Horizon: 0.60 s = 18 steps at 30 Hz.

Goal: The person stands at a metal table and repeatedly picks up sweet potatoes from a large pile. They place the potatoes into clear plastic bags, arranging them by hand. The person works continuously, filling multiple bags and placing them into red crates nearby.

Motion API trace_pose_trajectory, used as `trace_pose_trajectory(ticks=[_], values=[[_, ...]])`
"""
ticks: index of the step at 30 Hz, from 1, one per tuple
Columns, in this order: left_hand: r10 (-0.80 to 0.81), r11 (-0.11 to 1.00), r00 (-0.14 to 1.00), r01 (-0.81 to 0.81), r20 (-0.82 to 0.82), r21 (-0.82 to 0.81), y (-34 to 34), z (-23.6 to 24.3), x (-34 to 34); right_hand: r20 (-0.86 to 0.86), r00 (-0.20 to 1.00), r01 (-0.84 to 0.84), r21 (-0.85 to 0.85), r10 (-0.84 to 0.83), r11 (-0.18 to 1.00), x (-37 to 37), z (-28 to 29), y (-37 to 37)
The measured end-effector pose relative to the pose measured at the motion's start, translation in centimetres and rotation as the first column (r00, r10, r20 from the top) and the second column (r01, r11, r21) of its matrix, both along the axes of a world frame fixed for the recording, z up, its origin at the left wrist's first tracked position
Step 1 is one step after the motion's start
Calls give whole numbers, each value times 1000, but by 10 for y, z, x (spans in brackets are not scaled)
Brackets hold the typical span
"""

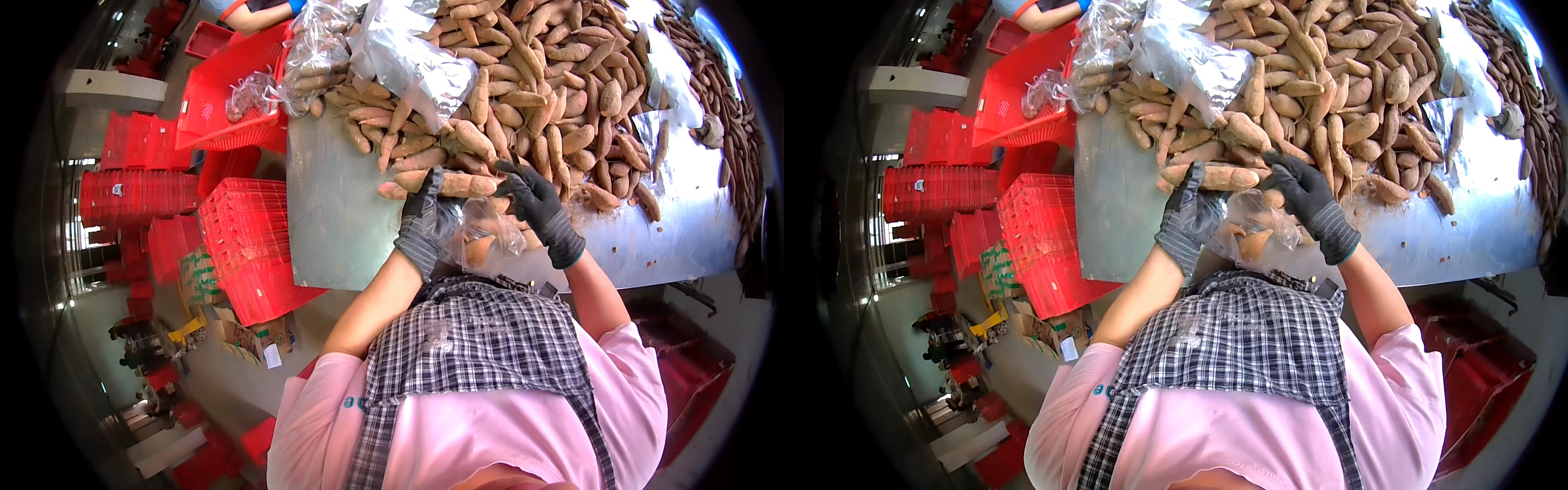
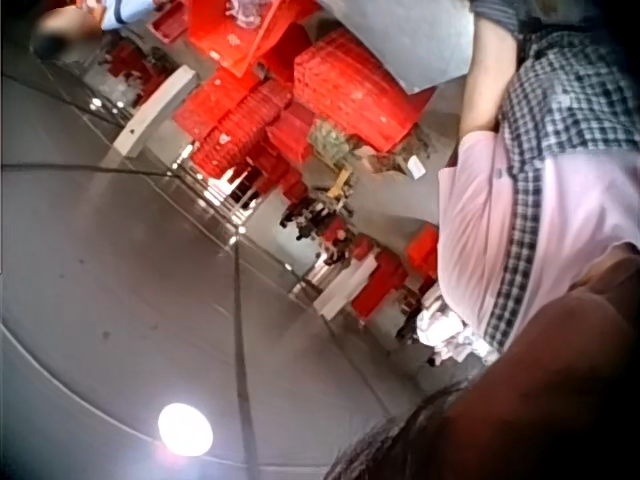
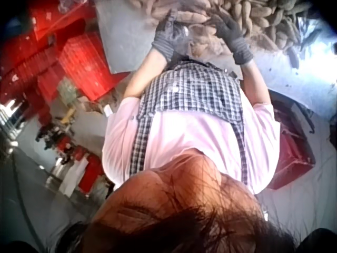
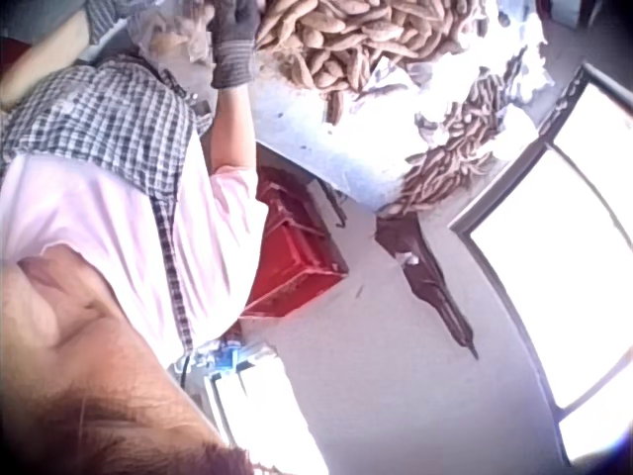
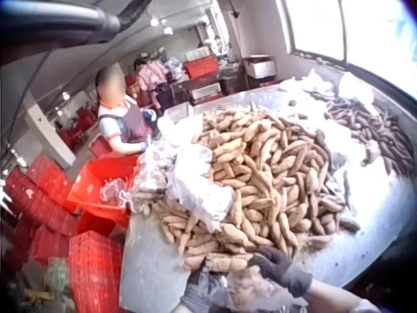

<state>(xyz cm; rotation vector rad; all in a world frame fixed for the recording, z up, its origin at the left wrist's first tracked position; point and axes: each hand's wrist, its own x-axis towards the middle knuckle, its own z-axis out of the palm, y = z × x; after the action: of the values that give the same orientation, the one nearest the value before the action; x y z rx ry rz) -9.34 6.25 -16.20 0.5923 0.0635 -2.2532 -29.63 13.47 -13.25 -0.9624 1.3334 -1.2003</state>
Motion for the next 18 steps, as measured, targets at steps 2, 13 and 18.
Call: trace_pose_trajectory(ticks=[2, 13, 18], values=[[-53, 999, 956, 54, 290, 4, 1, 25, -12, 236, 971, -56, 137, 22, 989, 19, 22, 3], [-335, 718, 770, 582, 543, -382, 16, 114, 53, -120, 856, -407, 442, 503, 799, -10, 54, 33], [-322, 669, 735, 623, 597, -406, 30, 132, 54, -726, 572, -462, 99, 381, 882, 35, -15, 44]])
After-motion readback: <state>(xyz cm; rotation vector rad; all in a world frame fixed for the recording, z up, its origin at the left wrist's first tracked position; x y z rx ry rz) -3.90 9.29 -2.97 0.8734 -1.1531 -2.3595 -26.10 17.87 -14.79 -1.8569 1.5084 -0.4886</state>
